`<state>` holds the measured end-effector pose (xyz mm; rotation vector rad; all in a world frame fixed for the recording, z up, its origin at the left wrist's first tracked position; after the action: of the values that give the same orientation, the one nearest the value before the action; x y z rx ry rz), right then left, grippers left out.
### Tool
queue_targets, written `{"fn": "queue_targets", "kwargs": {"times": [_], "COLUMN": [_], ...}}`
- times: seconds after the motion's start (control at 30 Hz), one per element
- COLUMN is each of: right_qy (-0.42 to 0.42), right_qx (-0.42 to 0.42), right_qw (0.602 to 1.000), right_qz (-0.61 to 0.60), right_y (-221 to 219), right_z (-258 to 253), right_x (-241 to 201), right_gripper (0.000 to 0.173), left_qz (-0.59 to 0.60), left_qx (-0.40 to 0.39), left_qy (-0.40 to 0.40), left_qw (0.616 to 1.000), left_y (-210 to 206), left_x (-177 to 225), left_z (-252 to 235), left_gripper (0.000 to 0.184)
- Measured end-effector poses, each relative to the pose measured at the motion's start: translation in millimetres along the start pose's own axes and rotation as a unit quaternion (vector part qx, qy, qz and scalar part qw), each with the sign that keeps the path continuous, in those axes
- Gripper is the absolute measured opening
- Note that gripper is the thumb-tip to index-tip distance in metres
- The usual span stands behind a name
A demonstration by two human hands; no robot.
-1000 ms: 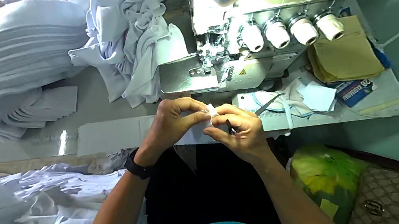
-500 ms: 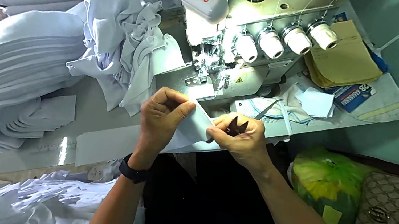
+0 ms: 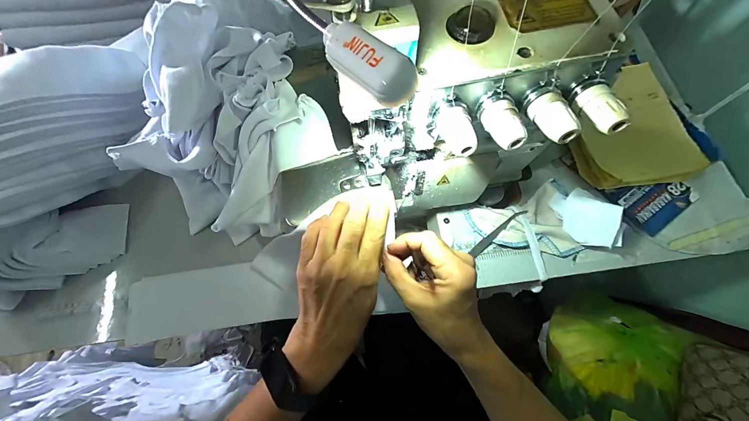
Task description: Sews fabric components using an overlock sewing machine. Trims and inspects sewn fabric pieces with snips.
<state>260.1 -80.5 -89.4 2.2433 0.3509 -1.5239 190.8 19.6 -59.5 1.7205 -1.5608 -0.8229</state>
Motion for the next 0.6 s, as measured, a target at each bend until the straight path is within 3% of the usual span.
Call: {"fn": "queue_targets", "kwargs": {"times": [0.13, 0.43, 0.6], "right_qy": [0.020, 0.062, -0.036], "right_qx": [0.000, 0.039, -0.017], "right_qw": [1.000, 0.982, 0.999], "right_qz": [0.017, 0.175, 0.004], "right_y": [-2, -9, 15], "right_z": [-13, -40, -25], "right_x": [-8, -12, 0], "right_gripper": [0.007, 0.015, 0.009], "left_qz": [0.109, 0.244, 0.382], "left_qx": [0.008, -0.111, -0.036], "left_qy": [0.011, 0.026, 0.106], "left_qw": [0.994, 0.963, 0.917], "left_y": [-5, -5, -38], "left_x": [-15, -84, -136], "left_z": [-4, -48, -79], "left_gripper": [0.030, 0.025, 0.037]}}
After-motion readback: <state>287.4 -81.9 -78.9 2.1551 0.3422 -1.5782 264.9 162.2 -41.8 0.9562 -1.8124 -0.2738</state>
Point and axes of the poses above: each hand's wrist, its own z-axis away from the middle knuckle, its own y-axis out of the back of the hand, x = y × z, the point moved 5 cm from there along -z, towards the middle knuckle, and after that the axes turned 10 degrees about -y, right-handed, at the moved point
